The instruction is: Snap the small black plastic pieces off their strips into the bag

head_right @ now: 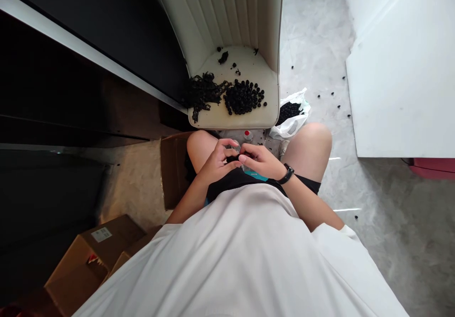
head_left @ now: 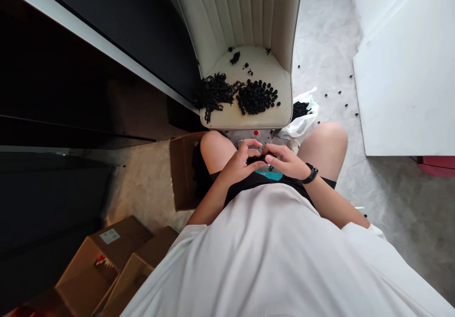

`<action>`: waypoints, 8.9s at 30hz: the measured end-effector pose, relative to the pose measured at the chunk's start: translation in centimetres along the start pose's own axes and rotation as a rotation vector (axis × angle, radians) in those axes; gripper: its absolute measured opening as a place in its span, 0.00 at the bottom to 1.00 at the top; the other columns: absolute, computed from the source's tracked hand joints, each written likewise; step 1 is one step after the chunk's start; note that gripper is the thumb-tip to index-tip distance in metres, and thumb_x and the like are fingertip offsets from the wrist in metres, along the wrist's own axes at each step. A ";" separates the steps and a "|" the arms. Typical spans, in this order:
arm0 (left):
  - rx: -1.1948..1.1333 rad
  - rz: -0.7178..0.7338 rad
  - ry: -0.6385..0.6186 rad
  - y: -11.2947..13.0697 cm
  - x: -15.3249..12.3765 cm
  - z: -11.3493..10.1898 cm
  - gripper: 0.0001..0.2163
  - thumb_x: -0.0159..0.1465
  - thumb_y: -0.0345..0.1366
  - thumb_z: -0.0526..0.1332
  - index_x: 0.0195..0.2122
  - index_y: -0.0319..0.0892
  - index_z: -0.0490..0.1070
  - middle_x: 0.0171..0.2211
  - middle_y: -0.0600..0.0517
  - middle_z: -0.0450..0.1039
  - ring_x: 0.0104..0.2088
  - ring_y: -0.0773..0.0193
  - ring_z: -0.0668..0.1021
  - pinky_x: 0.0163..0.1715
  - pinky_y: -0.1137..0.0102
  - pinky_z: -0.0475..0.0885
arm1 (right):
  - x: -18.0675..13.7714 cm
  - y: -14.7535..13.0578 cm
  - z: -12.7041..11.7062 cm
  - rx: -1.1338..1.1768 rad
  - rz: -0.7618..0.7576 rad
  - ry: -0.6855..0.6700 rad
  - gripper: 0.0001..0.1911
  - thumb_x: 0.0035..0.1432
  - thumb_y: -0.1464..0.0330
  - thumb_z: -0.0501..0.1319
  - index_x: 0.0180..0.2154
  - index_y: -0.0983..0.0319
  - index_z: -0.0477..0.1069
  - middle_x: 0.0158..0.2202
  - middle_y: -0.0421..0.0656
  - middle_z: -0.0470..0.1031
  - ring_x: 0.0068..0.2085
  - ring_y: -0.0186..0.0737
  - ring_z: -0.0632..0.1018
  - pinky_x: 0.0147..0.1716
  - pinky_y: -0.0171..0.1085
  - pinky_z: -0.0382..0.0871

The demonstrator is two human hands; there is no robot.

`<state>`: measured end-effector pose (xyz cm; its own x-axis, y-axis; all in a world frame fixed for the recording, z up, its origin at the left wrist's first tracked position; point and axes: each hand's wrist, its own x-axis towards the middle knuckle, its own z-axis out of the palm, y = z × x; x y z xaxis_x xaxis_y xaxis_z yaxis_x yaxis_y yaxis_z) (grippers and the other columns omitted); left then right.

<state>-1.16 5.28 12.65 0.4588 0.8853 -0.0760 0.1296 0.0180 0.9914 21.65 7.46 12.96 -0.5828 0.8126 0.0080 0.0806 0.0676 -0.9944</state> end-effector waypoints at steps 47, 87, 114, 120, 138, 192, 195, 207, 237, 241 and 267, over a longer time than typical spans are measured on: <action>0.027 -0.062 -0.074 -1.2 -0.2 -0.3 0.27 0.73 0.62 0.62 0.34 0.40 0.73 0.30 0.54 0.70 0.32 0.66 0.71 0.34 0.71 0.66 | -0.6 1.6 2.4 -0.072 -0.069 0.153 0.28 0.80 0.45 0.51 0.33 0.58 0.61 0.28 0.36 0.61 0.30 0.36 0.63 0.32 0.39 0.57; -0.281 0.066 -0.111 -2.0 -0.6 -0.1 0.35 0.65 0.72 0.64 0.23 0.44 0.60 0.20 0.54 0.66 0.25 0.66 0.72 0.30 0.66 0.71 | -2.0 -3.0 4.6 0.568 0.101 0.010 0.24 0.72 0.44 0.66 0.40 0.58 0.67 0.26 0.36 0.69 0.26 0.33 0.66 0.27 0.35 0.62; 0.427 0.340 -0.099 2.5 -1.3 -3.0 0.20 0.77 0.44 0.57 0.26 0.46 0.63 0.23 0.52 0.64 0.27 0.61 0.67 0.33 0.63 0.64 | -1.8 -2.2 -0.6 -0.045 -0.109 0.291 0.21 0.74 0.47 0.64 0.44 0.55 0.86 0.40 0.50 0.81 0.42 0.50 0.81 0.45 0.49 0.79; 0.472 0.336 0.046 2.0 -2.0 -3.6 0.17 0.78 0.41 0.57 0.31 0.45 0.70 0.26 0.51 0.71 0.29 0.62 0.72 0.33 0.66 0.67 | -2.5 -1.1 -2.1 0.205 0.010 0.422 0.21 0.70 0.48 0.70 0.53 0.54 0.86 0.44 0.47 0.81 0.40 0.46 0.80 0.39 0.44 0.78; 0.458 -0.012 0.097 -3.7 -2.9 -1.8 0.17 0.75 0.36 0.62 0.64 0.46 0.71 0.57 0.44 0.81 0.55 0.58 0.84 0.60 0.62 0.78 | -1.0 6.5 -3.1 -0.187 0.059 0.499 0.17 0.67 0.50 0.70 0.44 0.57 0.82 0.38 0.46 0.82 0.39 0.46 0.80 0.40 0.45 0.77; -0.163 0.029 0.136 -1.9 -2.5 -1.3 0.28 0.77 0.48 0.64 0.71 0.46 0.56 0.34 0.56 0.77 0.37 0.65 0.80 0.45 0.69 0.73 | -2.8 12.0 3.8 -0.327 0.296 -0.146 0.19 0.78 0.57 0.55 0.52 0.61 0.79 0.47 0.50 0.85 0.44 0.46 0.83 0.47 0.42 0.75; -0.118 0.052 0.065 -1.2 -2.7 -1.2 0.27 0.78 0.47 0.62 0.73 0.47 0.55 0.34 0.57 0.75 0.34 0.67 0.77 0.42 0.70 0.71 | -2.1 8.9 3.7 0.012 0.177 0.074 0.26 0.77 0.49 0.56 0.62 0.59 0.75 0.55 0.51 0.83 0.52 0.48 0.82 0.51 0.45 0.78; 0.027 0.038 -0.103 0.0 -2.6 -0.8 0.29 0.78 0.47 0.62 0.75 0.46 0.53 0.35 0.55 0.76 0.34 0.65 0.79 0.44 0.69 0.73 | -1.1 1.2 2.9 0.141 0.017 0.086 0.23 0.75 0.44 0.59 0.42 0.57 0.73 0.35 0.40 0.74 0.35 0.41 0.72 0.38 0.41 0.68; -0.248 -0.117 -0.081 -2.8 -2.0 0.2 0.26 0.72 0.64 0.63 0.40 0.43 0.73 0.28 0.56 0.64 0.27 0.69 0.68 0.28 0.71 0.63 | -1.6 2.8 5.9 0.275 0.071 0.164 0.24 0.74 0.41 0.58 0.40 0.54 0.65 0.35 0.40 0.65 0.35 0.42 0.69 0.38 0.44 0.74; -0.267 -0.116 -0.063 -3.4 -2.2 0.2 0.28 0.71 0.67 0.61 0.41 0.43 0.73 0.29 0.56 0.65 0.26 0.69 0.67 0.27 0.71 0.62 | -1.4 2.3 5.7 0.313 0.072 0.141 0.25 0.74 0.41 0.58 0.40 0.54 0.64 0.36 0.40 0.65 0.33 0.40 0.67 0.35 0.42 0.73; -0.498 -0.347 0.347 -2.9 -2.2 1.5 0.30 0.54 0.64 0.79 0.30 0.40 0.74 0.23 0.57 0.68 0.20 0.76 0.61 0.20 0.77 0.53 | -0.8 2.9 4.1 -0.442 -0.338 0.061 0.11 0.82 0.62 0.51 0.42 0.55 0.61 0.33 0.42 0.72 0.32 0.43 0.71 0.34 0.41 0.63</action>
<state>-1.26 2.55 9.74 0.1454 0.8856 -0.4410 -0.2387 0.4640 0.8531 19.02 4.67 9.60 -0.5884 0.7345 0.3381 0.2364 0.5561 -0.7968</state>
